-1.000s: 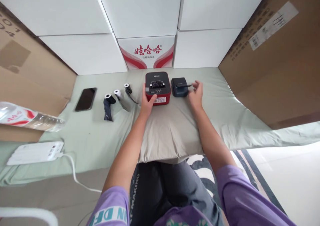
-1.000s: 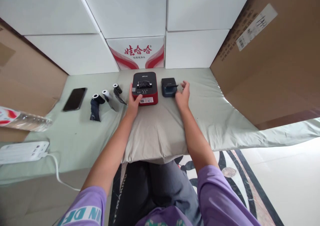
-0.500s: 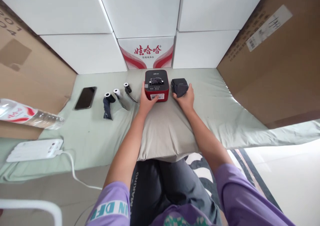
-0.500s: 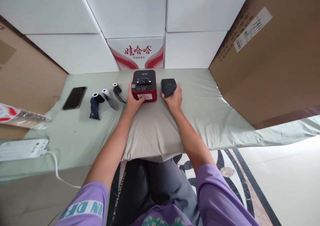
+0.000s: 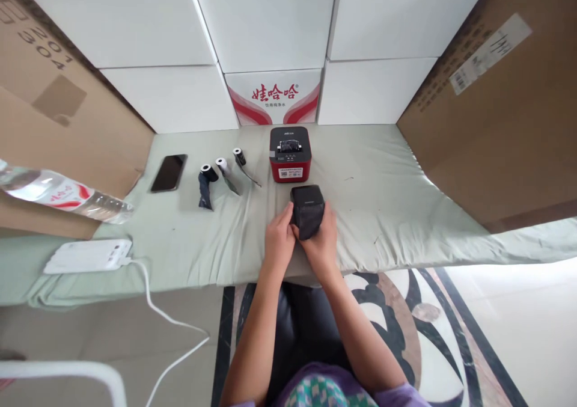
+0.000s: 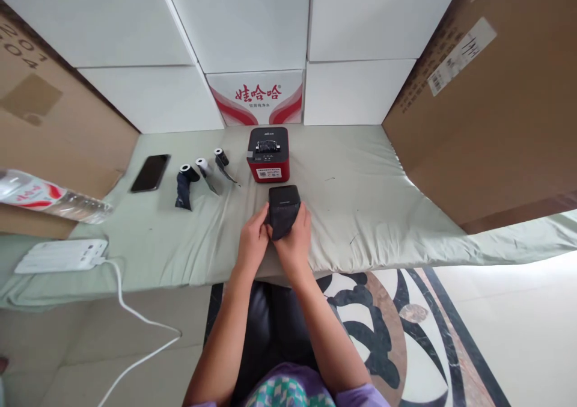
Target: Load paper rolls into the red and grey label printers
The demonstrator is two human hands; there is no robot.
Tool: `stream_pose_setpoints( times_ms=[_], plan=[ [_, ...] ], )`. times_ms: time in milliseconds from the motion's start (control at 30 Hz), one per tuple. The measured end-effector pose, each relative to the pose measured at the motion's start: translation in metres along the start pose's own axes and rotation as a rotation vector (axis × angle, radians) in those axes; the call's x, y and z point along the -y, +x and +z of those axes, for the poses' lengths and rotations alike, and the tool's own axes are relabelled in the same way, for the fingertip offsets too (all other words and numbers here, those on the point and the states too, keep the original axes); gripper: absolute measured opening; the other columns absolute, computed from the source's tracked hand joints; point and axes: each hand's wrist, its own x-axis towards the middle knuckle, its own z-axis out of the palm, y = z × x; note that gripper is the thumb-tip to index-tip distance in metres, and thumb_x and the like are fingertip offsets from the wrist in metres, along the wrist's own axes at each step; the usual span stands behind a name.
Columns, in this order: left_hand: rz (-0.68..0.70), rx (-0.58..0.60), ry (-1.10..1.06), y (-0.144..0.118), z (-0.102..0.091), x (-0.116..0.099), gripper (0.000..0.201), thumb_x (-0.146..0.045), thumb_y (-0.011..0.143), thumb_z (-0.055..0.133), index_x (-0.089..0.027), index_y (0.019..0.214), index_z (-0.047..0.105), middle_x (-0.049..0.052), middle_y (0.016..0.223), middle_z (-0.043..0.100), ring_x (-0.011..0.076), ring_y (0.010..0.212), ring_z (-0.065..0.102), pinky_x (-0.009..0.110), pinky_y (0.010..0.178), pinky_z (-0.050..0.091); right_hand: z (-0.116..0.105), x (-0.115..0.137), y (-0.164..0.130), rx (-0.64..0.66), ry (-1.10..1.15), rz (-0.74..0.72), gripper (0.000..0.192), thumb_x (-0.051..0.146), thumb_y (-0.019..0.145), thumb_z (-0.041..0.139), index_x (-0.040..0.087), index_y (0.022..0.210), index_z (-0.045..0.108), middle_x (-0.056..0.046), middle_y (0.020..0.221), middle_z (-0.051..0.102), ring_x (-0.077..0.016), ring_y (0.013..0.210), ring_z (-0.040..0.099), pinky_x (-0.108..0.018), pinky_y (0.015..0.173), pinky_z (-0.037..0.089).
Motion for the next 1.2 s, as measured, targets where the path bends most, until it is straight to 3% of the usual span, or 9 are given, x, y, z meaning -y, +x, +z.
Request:
stream_pose_setpoints(
  times_ms=[167, 300, 433, 667, 900, 1200],
  plan=[
    [-0.048, -0.011, 0.038, -0.004, -0.001, 0.004, 0.082, 0.000, 0.085, 0.041, -0.019, 0.165, 0.033, 0.012, 0.150, 0.063, 0.0265, 0.137, 0.060, 0.046, 0.116, 0.048, 0.008, 0.001, -0.007, 0.034, -0.032, -0.001, 0.091, 0.035, 0.079, 0.075, 0.013, 0.156, 0.031, -0.024, 0.143, 0.051, -0.0390, 0.131, 0.056, -0.057, 0.105, 0.052],
    [-0.038, -0.018, 0.060, 0.000, 0.002, 0.002, 0.087, -0.001, 0.083, 0.044, -0.017, 0.166, 0.028, 0.013, 0.154, 0.059, 0.0293, 0.144, 0.053, 0.050, 0.118, 0.045, 0.009, -0.001, -0.004, 0.020, -0.078, -0.060, 0.088, 0.040, 0.082, 0.073, 0.012, 0.155, 0.032, -0.025, 0.143, 0.053, -0.0405, 0.134, 0.054, -0.060, 0.108, 0.048],
    [-0.069, 0.010, 0.082, 0.001, 0.002, 0.001, 0.082, -0.001, 0.083, 0.043, -0.016, 0.164, 0.034, 0.014, 0.153, 0.059, 0.0309, 0.141, 0.054, 0.052, 0.117, 0.043, 0.010, -0.004, -0.002, -0.018, -0.164, -0.107, 0.085, 0.041, 0.082, 0.073, 0.011, 0.152, 0.036, -0.026, 0.139, 0.058, -0.0421, 0.130, 0.055, -0.067, 0.112, 0.041],
    [-0.111, 0.029, 0.268, 0.006, -0.008, -0.006, 0.071, 0.001, 0.081, 0.044, -0.016, 0.148, 0.056, 0.015, 0.135, 0.070, 0.0308, 0.127, 0.063, 0.049, 0.111, 0.047, 0.007, -0.005, -0.002, 0.008, -0.066, -0.107, 0.080, 0.039, 0.081, 0.074, 0.016, 0.149, 0.039, -0.021, 0.137, 0.059, -0.0384, 0.127, 0.058, -0.058, 0.104, 0.050],
    [-0.067, 0.113, 0.531, 0.015, -0.011, -0.013, 0.066, -0.001, 0.078, 0.054, -0.011, 0.143, 0.060, 0.018, 0.113, 0.076, 0.0343, 0.118, 0.065, 0.049, 0.106, 0.047, 0.006, -0.002, -0.002, 0.011, -0.019, -0.061, 0.074, 0.037, 0.081, 0.074, 0.017, 0.145, 0.042, -0.020, 0.134, 0.061, -0.0371, 0.122, 0.060, -0.055, 0.102, 0.052],
    [-0.016, -0.064, 0.370, 0.004, -0.004, -0.001, 0.068, 0.001, 0.084, 0.045, -0.017, 0.148, 0.058, 0.013, 0.128, 0.074, 0.0303, 0.117, 0.063, 0.046, 0.105, 0.050, 0.006, -0.003, -0.002, 0.020, -0.018, -0.063, 0.084, 0.034, 0.076, 0.076, 0.015, 0.148, 0.040, -0.021, 0.136, 0.059, -0.0389, 0.126, 0.058, -0.055, 0.100, 0.053]
  ],
)
